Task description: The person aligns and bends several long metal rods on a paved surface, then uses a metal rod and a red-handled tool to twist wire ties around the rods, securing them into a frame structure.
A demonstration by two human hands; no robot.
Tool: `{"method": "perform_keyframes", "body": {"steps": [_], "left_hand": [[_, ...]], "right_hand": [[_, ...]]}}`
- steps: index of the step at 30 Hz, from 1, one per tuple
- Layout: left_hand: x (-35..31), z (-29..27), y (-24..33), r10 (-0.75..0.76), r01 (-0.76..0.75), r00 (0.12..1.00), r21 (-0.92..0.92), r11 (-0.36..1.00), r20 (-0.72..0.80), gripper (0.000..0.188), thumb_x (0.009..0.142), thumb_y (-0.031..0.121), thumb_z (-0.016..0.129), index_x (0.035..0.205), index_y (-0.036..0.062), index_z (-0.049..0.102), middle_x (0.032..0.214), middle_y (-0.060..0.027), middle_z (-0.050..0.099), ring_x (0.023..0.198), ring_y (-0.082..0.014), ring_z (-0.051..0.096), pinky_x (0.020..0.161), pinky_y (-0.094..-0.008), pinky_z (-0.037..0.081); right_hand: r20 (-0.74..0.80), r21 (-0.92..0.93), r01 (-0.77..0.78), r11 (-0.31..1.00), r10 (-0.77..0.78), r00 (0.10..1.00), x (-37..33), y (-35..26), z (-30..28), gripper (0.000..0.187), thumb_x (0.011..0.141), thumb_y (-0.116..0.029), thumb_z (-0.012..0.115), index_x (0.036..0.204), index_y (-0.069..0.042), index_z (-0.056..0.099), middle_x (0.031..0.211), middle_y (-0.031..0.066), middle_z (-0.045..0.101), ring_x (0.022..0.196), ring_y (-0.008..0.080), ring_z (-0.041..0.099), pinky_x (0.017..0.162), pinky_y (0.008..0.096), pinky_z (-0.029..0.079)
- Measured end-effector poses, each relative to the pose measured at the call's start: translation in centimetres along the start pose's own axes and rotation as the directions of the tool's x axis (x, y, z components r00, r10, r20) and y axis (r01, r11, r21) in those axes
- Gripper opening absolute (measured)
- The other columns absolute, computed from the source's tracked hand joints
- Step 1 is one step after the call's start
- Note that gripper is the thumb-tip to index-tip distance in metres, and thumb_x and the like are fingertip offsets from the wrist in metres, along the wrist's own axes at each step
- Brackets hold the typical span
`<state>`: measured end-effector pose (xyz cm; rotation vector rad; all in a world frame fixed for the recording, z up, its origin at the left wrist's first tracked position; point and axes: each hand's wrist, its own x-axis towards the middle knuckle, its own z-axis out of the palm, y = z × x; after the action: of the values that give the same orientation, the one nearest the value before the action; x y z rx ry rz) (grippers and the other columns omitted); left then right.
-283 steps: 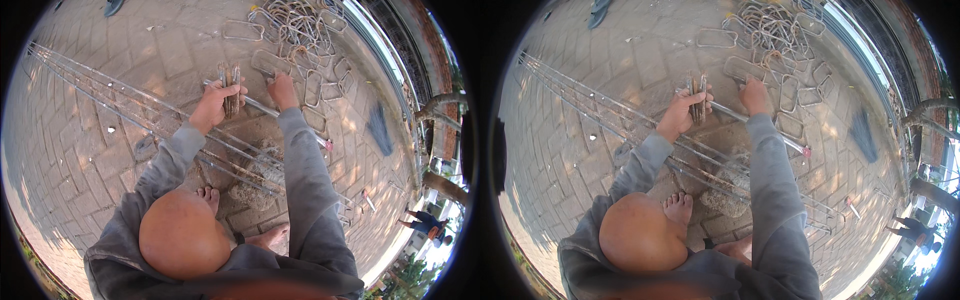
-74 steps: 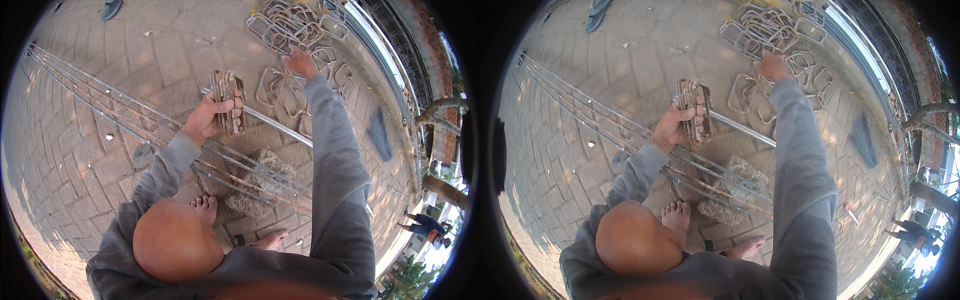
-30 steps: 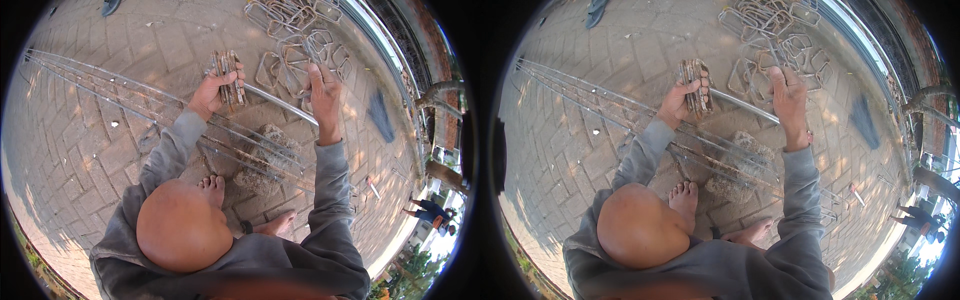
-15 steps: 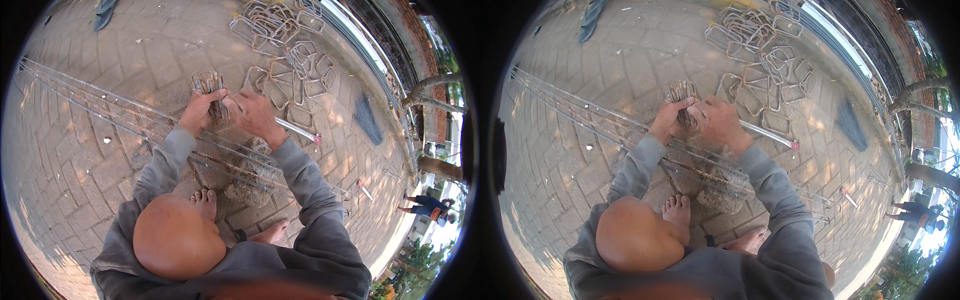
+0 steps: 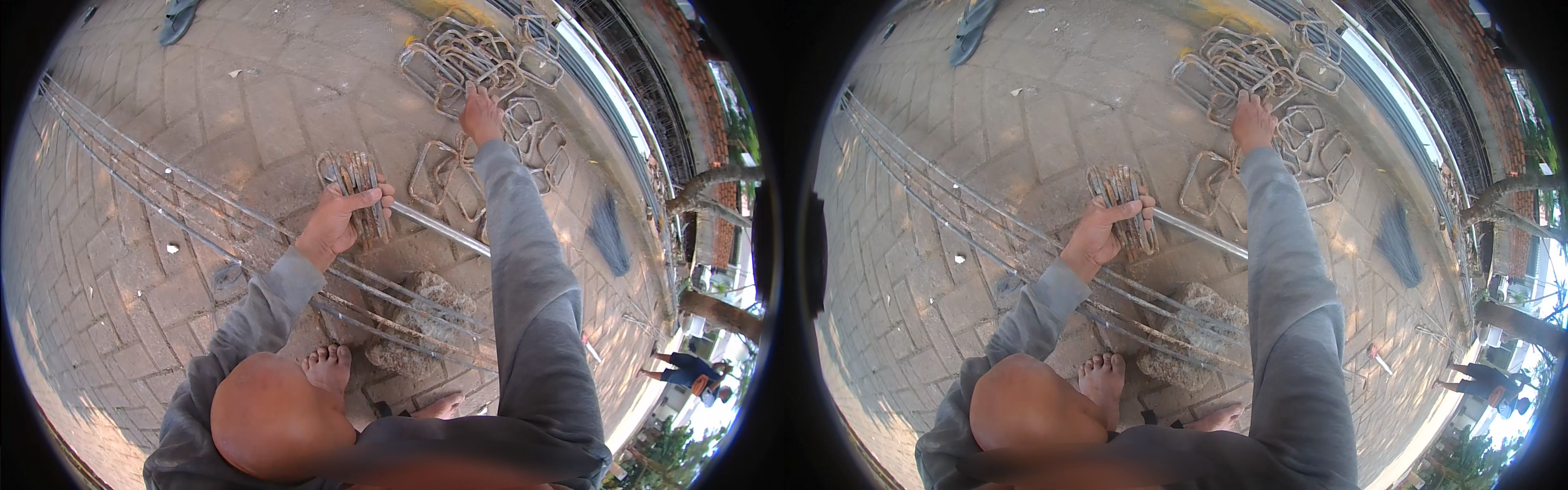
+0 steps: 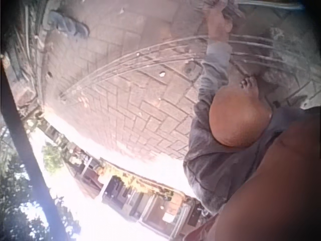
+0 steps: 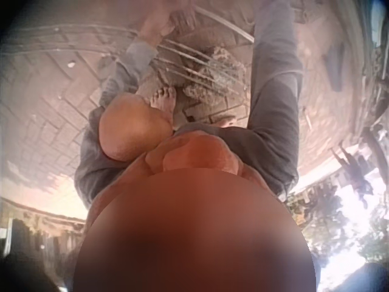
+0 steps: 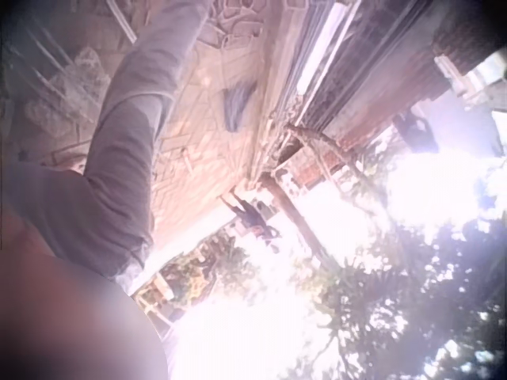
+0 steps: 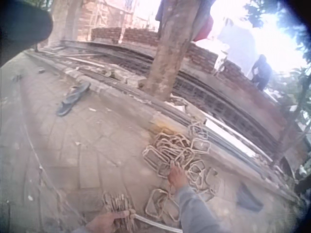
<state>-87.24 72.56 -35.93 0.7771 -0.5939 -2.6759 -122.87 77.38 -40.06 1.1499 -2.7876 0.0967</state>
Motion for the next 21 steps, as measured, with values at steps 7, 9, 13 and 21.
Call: {"method": "perform_keyframes", "body": {"steps": [7,9,13,21], "left_hand": [[-0.1,-0.2,-0.1,-0.009,0.009,1.000,-0.032,0.999,0.015,0.027,0.092,-0.002,0.071,0.119,-0.0020,0.063,0.105,-0.0160,0.074,0.092,-0.0231,0.075,0.078,-0.0389,0.066],[-0.1,-0.1,-0.1,-0.009,0.010,1.000,-0.033,0.999,0.022,0.028,0.093,-0.002,0.070,0.120,-0.0021,0.063,0.106,-0.0158,0.074,0.092,-0.0231,0.075,0.079,-0.0388,0.066],[0.3,-0.2,-0.2,-0.010,0.016,0.995,-0.062,0.998,0.096,0.033,0.095,-0.002,0.068,0.126,-0.0023,0.059,0.109,-0.0143,0.072,0.095,-0.0227,0.074,0.081,-0.0370,0.066],[0.5,-0.5,-0.4,0.030,-0.028,0.979,-0.010,1.000,0.200,0.030,0.096,-0.001,0.067,0.125,-0.0031,0.061,0.110,-0.0181,0.073,0.099,-0.0246,0.074,0.085,-0.0409,0.066]], "right_hand": [[-0.292,0.157,0.358,0.920,-0.303,0.907,-1.1,1.4,-5.8,0.012,0.092,-0.017,0.069,0.087,-0.007,0.072,0.091,0.0094,0.070,0.085,0.0282,0.063,0.074,0.0415,0.051],[-0.140,0.504,0.062,0.861,0.010,0.990,-2.1,3.5,-10.1,0.024,0.091,-0.018,0.072,0.072,-0.004,0.068,0.072,0.0077,0.066,0.065,0.0187,0.056,0.062,0.0334,0.046],[0.250,0.851,-0.252,0.460,0.065,0.966,-4.8,5.2,-16.4,0.030,0.091,-0.022,0.076,0.069,-0.003,0.068,0.061,0.0011,0.055,0.056,0.0105,0.045,0.054,0.0295,0.037],[0.344,0.848,-0.300,0.437,-0.023,0.939,-16.4,3.3,-22.2,0.030,0.094,-0.022,0.075,0.071,-0.003,0.068,0.064,-0.0011,0.053,0.058,0.0078,0.046,0.054,0.0280,0.038]]}}
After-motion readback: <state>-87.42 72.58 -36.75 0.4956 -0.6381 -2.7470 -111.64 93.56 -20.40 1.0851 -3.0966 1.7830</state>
